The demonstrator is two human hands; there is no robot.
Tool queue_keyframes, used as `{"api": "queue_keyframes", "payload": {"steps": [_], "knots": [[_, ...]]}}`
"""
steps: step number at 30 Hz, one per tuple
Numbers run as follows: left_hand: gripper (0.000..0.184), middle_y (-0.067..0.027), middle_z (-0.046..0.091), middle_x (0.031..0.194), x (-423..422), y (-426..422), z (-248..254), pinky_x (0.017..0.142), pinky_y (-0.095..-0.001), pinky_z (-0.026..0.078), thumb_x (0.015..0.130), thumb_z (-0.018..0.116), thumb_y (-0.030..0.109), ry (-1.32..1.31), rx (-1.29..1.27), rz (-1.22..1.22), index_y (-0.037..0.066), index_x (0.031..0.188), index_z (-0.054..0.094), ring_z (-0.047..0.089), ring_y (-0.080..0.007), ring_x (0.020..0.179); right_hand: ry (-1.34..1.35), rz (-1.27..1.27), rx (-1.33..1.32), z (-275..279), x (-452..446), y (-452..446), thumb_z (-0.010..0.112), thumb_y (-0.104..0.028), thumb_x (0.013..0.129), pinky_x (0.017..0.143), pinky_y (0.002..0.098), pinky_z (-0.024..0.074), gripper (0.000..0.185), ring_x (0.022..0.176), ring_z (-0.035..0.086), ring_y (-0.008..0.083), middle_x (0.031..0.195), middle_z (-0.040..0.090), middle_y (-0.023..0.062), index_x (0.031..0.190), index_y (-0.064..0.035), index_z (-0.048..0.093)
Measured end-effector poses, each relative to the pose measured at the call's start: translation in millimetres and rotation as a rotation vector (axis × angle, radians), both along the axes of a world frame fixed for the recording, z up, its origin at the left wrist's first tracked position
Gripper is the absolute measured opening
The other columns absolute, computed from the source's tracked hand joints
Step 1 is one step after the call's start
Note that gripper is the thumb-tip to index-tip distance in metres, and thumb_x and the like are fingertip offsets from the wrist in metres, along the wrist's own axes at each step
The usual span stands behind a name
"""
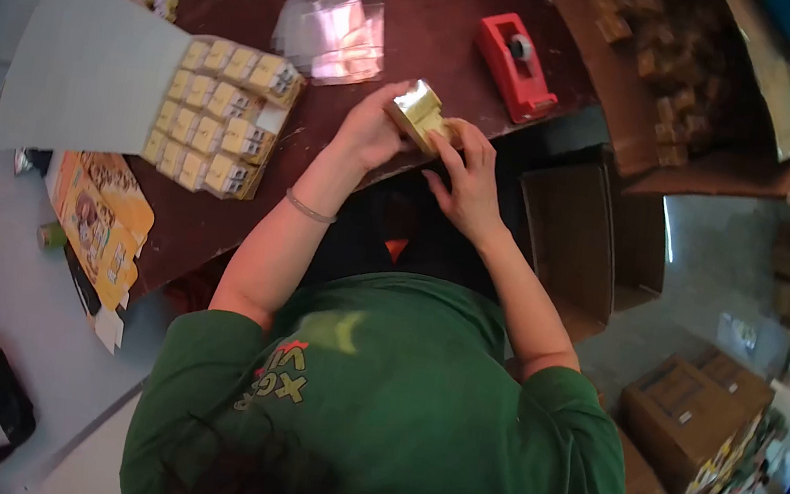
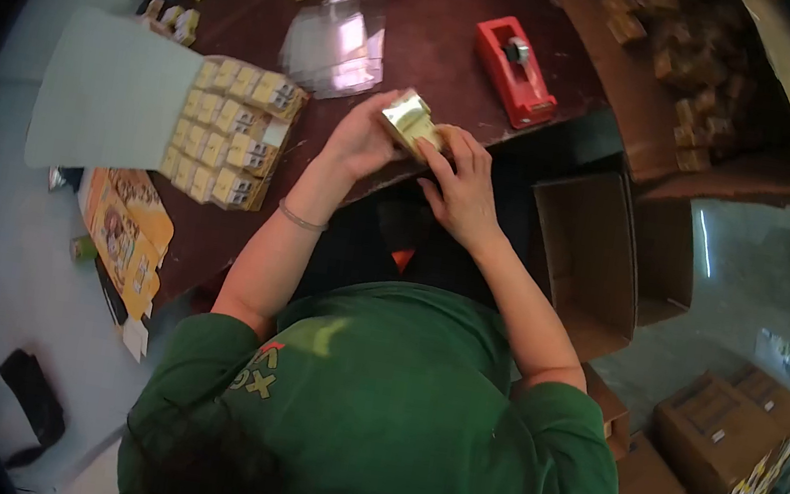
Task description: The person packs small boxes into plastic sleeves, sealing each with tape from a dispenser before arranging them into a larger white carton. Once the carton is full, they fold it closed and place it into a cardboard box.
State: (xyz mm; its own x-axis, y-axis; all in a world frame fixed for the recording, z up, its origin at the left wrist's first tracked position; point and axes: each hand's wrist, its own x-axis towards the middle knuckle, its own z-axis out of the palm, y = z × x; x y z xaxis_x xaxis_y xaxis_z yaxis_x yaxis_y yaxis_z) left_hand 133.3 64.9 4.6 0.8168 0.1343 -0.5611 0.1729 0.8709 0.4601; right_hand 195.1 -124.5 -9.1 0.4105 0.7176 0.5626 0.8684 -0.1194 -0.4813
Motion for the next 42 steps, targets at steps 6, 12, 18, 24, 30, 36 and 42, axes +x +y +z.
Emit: {"api": "queue_keyframes", "payload": {"steps": [6,12,18,24,30,36,42], "knots": [[0.043,-0.009,0.063,0.123,-101,-11,41,0.096,-0.0378,0.047,0.102,0.046,0.039,0.028,0.452,0.103,0.005,0.126,0.059,0.061,-0.0239,0.109,0.664,0.36,0.114,54,-4,28,0.074,0.0,0.074,0.096,0.0373,0.0488,0.061,0.117,0.058,0.0259,0.131,0.053,0.0133,0.13,-0.0072,0.05],[0.051,-0.0094,0.057,0.124,-177,37,65,0.099,-0.0437,0.037,0.075,0.078,0.019,0.517,2.284,0.285,0.007,0.122,0.06,0.051,-0.0297,0.118,0.751,0.723,-0.12,97,21,138,0.074,-0.016,0.083,0.099,0.0346,0.0446,0.058,0.116,0.055,0.0184,0.126,0.058,0.0086,0.135,-0.0067,0.049],[0.045,-0.008,0.053,0.13,-178,55,50,0.098,-0.0433,0.036,0.078,0.071,0.012,0.597,2.376,0.054,0.006,0.12,0.057,0.047,-0.0299,0.122,0.722,1.026,-0.286,96,16,233,0.071,-0.015,0.088,0.099,0.0323,0.0463,0.061,0.117,0.055,0.0179,0.13,0.058,0.0062,0.145,-0.0153,0.047],[0.038,-0.0082,0.054,0.125,-208,60,56,0.102,-0.0452,0.036,0.079,0.063,0.0,0.569,2.35,0.032,0.008,0.117,0.059,0.049,-0.0308,0.122,0.277,1.012,-0.347,109,3,236,0.067,-0.006,0.088,0.096,0.0355,0.0483,0.063,0.112,0.058,0.0258,0.125,0.057,0.0114,0.146,-0.0166,0.045],[0.041,-0.0092,0.054,0.13,-223,68,56,0.104,-0.0452,0.036,0.082,0.063,0.002,0.481,2.338,-0.052,0.009,0.122,0.059,0.047,-0.0316,0.127,-0.038,0.944,-0.354,127,-30,238,0.064,-0.004,0.085,0.095,0.0383,0.0471,0.057,0.112,0.053,0.0317,0.124,0.056,0.0129,0.139,-0.0129,0.048],[0.047,-0.0099,0.054,0.134,-228,66,53,0.109,-0.0442,0.034,0.082,0.065,0.004,0.477,2.277,-0.03,0.01,0.128,0.058,0.045,-0.0308,0.131,-0.369,0.808,-0.28,61,-50,239,0.069,-0.021,0.083,0.113,0.0505,0.0282,0.063,0.135,0.038,0.0329,0.141,0.047,0.0117,0.142,-0.0173,0.045],[0.047,-0.0117,0.041,0.149,-260,96,24,0.115,-0.0375,0.027,0.103,0.045,0.024,0.399,1.532,0.797,0.004,0.145,0.039,0.037,-0.026,0.139,-0.186,0.772,-0.264,56,-55,228,0.065,-0.043,0.089,0.117,0.0547,0.0204,0.07,0.145,0.025,0.0345,0.153,0.034,0.0136,0.148,-0.0179,0.039]]}}
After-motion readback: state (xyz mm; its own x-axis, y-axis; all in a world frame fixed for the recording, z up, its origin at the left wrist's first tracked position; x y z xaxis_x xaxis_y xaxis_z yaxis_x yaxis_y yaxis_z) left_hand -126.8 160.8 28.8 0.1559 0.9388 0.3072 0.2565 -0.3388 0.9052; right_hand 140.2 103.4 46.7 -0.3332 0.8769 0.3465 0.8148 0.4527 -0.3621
